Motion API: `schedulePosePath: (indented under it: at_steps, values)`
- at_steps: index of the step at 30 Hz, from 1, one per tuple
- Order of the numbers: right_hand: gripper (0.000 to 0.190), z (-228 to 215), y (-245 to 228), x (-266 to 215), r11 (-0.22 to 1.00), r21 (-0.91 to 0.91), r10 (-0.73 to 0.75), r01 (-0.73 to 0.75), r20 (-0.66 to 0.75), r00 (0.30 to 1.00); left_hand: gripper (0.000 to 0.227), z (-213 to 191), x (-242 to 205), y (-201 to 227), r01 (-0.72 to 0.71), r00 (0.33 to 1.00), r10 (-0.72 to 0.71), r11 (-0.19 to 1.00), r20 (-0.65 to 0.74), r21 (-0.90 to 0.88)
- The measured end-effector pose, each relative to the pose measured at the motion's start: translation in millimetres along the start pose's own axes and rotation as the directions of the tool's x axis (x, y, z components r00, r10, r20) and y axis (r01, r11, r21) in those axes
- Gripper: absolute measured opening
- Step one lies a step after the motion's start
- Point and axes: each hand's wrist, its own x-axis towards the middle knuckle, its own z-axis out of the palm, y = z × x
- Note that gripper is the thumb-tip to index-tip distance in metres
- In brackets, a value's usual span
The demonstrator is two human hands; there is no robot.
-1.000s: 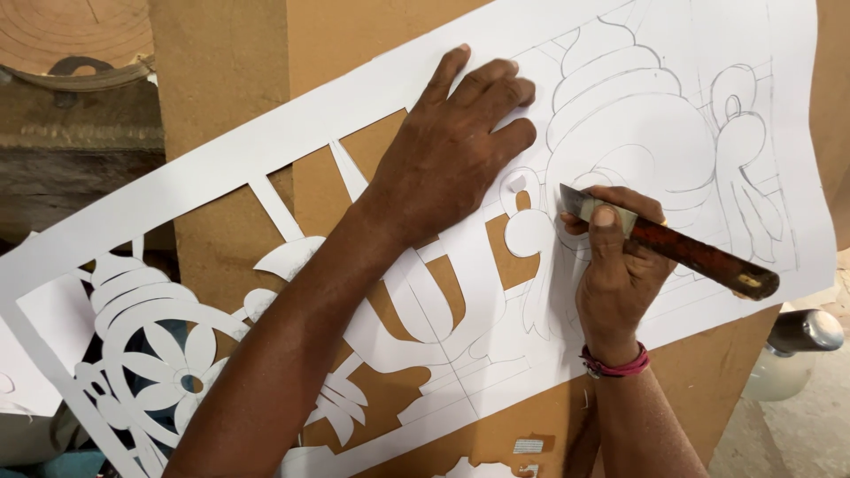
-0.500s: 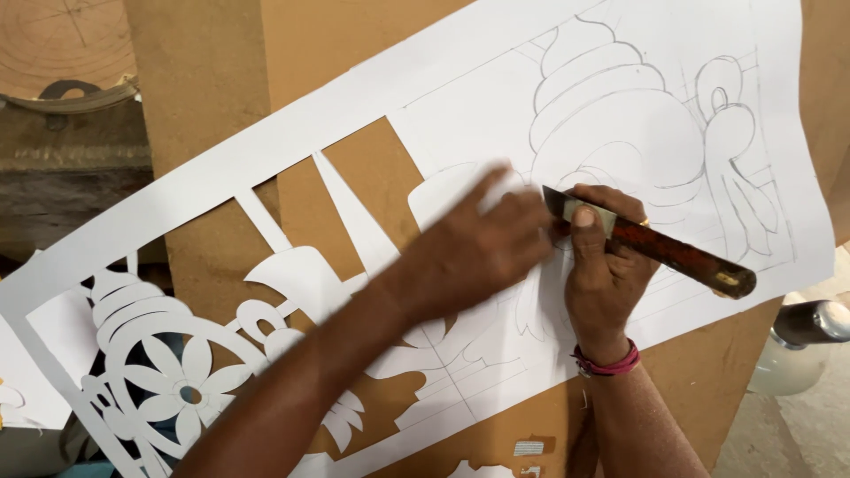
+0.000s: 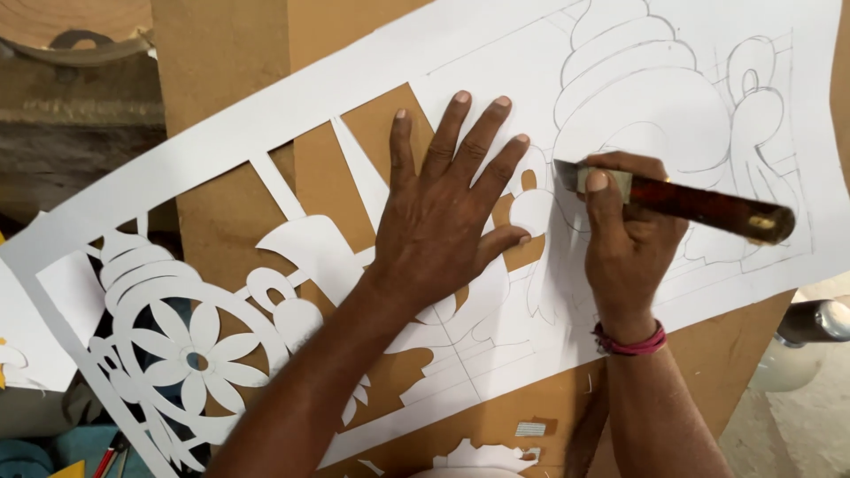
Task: The person cuts a design into a white sheet of paper using a utility knife, occasionally using a pencil to draw additional outlines before continuing to cut.
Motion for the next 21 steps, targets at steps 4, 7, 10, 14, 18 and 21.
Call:
schedulePosePath:
  at_steps: [4, 7, 10, 14, 18, 21]
  values:
    - [0.013, -0.5, -8.6, 7.4, 0.996, -0.074, 0.057, -0.055, 0.022, 0.998, 0.090, 4.6, -5.3, 2.3, 0.048, 0.998, -0.047, 0.999, -0.046, 0.018]
    - [0.012, 0.1, -7.8, 7.0, 0.990, -0.100, 0.100, -0.099, 0.006, 0.995, 0.089, 3.6, -5.5, 2.0, 0.056, 0.997, -0.055, 0.998, -0.048, 0.019]
    - [0.013, -0.7, -2.3, 5.7, 0.996, -0.003, 0.089, -0.089, 0.002, 0.996, 0.088, 4.4, -6.5, 1.0, 0.054, 0.997, -0.054, 0.999, -0.059, 0.003]
    - [0.017, -2.3, -0.5, 4.1, 0.997, 0.056, 0.057, -0.057, 0.018, 0.998, 0.086, 5.2, -7.2, 0.7, 0.053, 0.995, -0.056, 0.998, -0.082, -0.031]
    - [0.021, -4.2, 0.8, 3.6, 0.997, -0.073, 0.035, -0.031, 0.048, 0.998, 0.086, 3.6, -6.7, 0.7, 0.055, 0.996, -0.058, 0.998, -0.068, -0.035]
    - [0.024, -4.1, 1.2, 5.1, 0.996, -0.079, 0.038, -0.033, 0.060, 0.997, 0.086, 4.7, -7.0, 0.0, 0.057, 0.996, -0.060, 0.998, -0.071, -0.031]
